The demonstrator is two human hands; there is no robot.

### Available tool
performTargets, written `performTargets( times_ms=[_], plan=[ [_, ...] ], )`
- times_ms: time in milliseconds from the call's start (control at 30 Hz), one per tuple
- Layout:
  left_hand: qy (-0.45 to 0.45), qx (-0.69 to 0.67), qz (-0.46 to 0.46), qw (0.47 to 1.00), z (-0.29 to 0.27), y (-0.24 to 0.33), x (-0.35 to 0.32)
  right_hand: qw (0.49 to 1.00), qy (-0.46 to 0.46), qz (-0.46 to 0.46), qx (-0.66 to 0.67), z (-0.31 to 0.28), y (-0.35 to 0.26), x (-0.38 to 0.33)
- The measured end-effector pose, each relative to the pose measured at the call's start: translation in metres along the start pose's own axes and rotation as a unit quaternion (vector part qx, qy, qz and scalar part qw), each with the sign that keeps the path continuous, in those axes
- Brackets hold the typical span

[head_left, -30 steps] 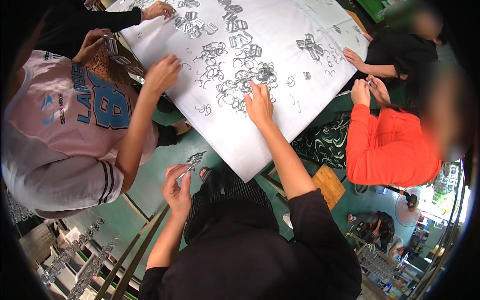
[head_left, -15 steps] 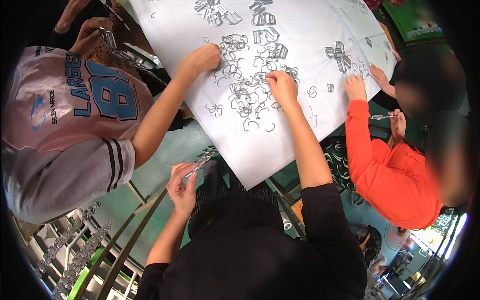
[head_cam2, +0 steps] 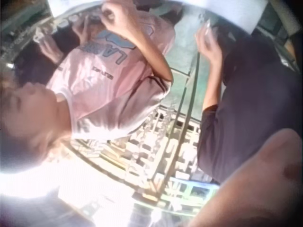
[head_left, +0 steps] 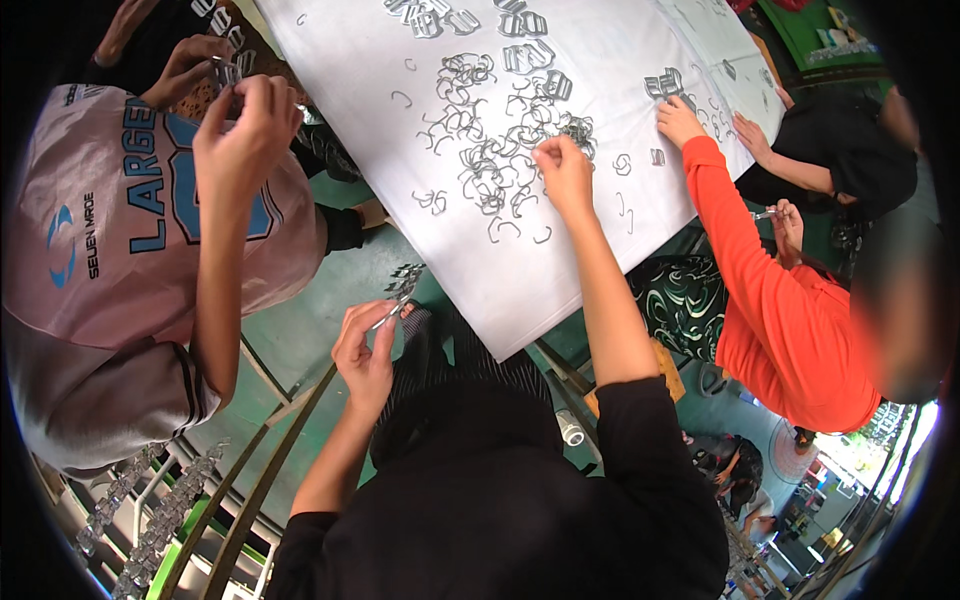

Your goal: The person sorts small metal clips on a table and hooks them onto a vertical metal wire rack.

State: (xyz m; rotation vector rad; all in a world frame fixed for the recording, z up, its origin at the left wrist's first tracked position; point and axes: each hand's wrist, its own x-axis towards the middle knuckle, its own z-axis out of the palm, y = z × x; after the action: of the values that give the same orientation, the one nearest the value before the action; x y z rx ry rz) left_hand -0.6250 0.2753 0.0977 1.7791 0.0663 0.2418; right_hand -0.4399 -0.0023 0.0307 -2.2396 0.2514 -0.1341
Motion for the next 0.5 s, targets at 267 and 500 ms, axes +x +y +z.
performTargets(
  times_ms=[267,500],
  plan=[
    [-0.006,-0.015,-0.033,0.999,-0.010,-0.005,0.004,0.867,-0.186,0.139,0.441,-0.012,-0.122,-0.151],
    [-0.011,-0.071,-0.019,0.997,-0.014,-0.002,0.000,0.877,-0.125,0.084,0.456,0.017,-0.150,-0.207]
  ],
)
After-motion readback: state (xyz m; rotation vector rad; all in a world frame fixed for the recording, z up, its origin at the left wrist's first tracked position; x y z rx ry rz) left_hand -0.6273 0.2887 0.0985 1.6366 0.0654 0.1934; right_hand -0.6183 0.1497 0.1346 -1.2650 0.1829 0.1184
